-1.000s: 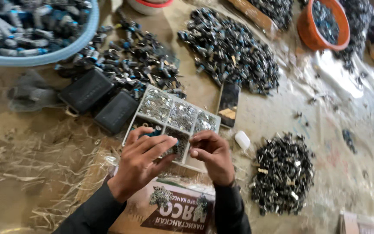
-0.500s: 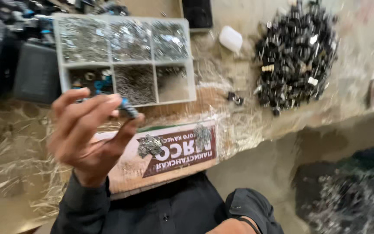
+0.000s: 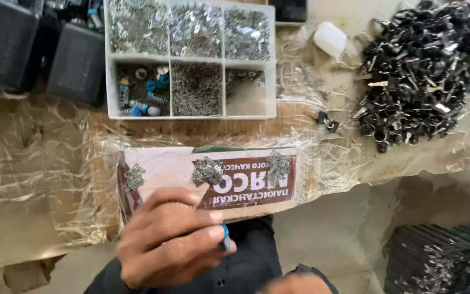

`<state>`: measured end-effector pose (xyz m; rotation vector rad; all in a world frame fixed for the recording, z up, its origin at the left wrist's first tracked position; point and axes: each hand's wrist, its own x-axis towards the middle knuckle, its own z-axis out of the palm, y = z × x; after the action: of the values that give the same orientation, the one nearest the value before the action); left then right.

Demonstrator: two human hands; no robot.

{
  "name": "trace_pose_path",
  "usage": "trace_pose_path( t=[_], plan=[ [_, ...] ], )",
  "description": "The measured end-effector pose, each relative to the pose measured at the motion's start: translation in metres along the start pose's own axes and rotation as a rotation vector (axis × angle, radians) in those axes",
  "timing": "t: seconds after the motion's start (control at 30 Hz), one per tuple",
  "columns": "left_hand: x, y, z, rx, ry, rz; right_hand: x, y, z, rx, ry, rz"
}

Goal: The person sits at a workbench assembling small metal clamp components. They pick a clamp body and a spring from a compartment box, fit the spring onto the clamp by hand, and place the finished assembly onto a growing pile of completed clamps on the table.

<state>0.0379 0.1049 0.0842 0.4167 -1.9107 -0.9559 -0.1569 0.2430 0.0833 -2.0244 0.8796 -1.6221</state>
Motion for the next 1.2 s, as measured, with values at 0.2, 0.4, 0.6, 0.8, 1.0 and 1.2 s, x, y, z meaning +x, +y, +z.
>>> trace_pose_path(
  t=[0.2,0.4,0.6,0.8,1.0,1.2],
  plan=[
    [-0.039,-0.005,0.014,-0.032,0.043,-0.096,-0.037,-0.005,0.001,-0.487,0.178,0.699],
    [-0.046,-0.009,0.021,-0.012,0.039,-0.214,-0.063,0.006,0.002,-0.939,0.014,0.856],
    [-0.036,-0.013,0.030,-0.019,-0.035,-0.151,-0.068,0.019,0.009,-0.990,-0.057,0.802],
    [-0.026,-0.016,0.040,-0.049,-0.091,-0.095,-0.093,0.026,0.002,-0.906,-0.052,0.510],
    [-0.027,-0.019,0.046,-0.040,-0.139,-0.099,-0.102,0.022,0.006,-0.421,0.246,0.572],
    [-0.031,-0.018,0.049,-0.060,-0.180,-0.165,-0.064,0.013,0.003,-0.658,0.300,0.630]
  ],
)
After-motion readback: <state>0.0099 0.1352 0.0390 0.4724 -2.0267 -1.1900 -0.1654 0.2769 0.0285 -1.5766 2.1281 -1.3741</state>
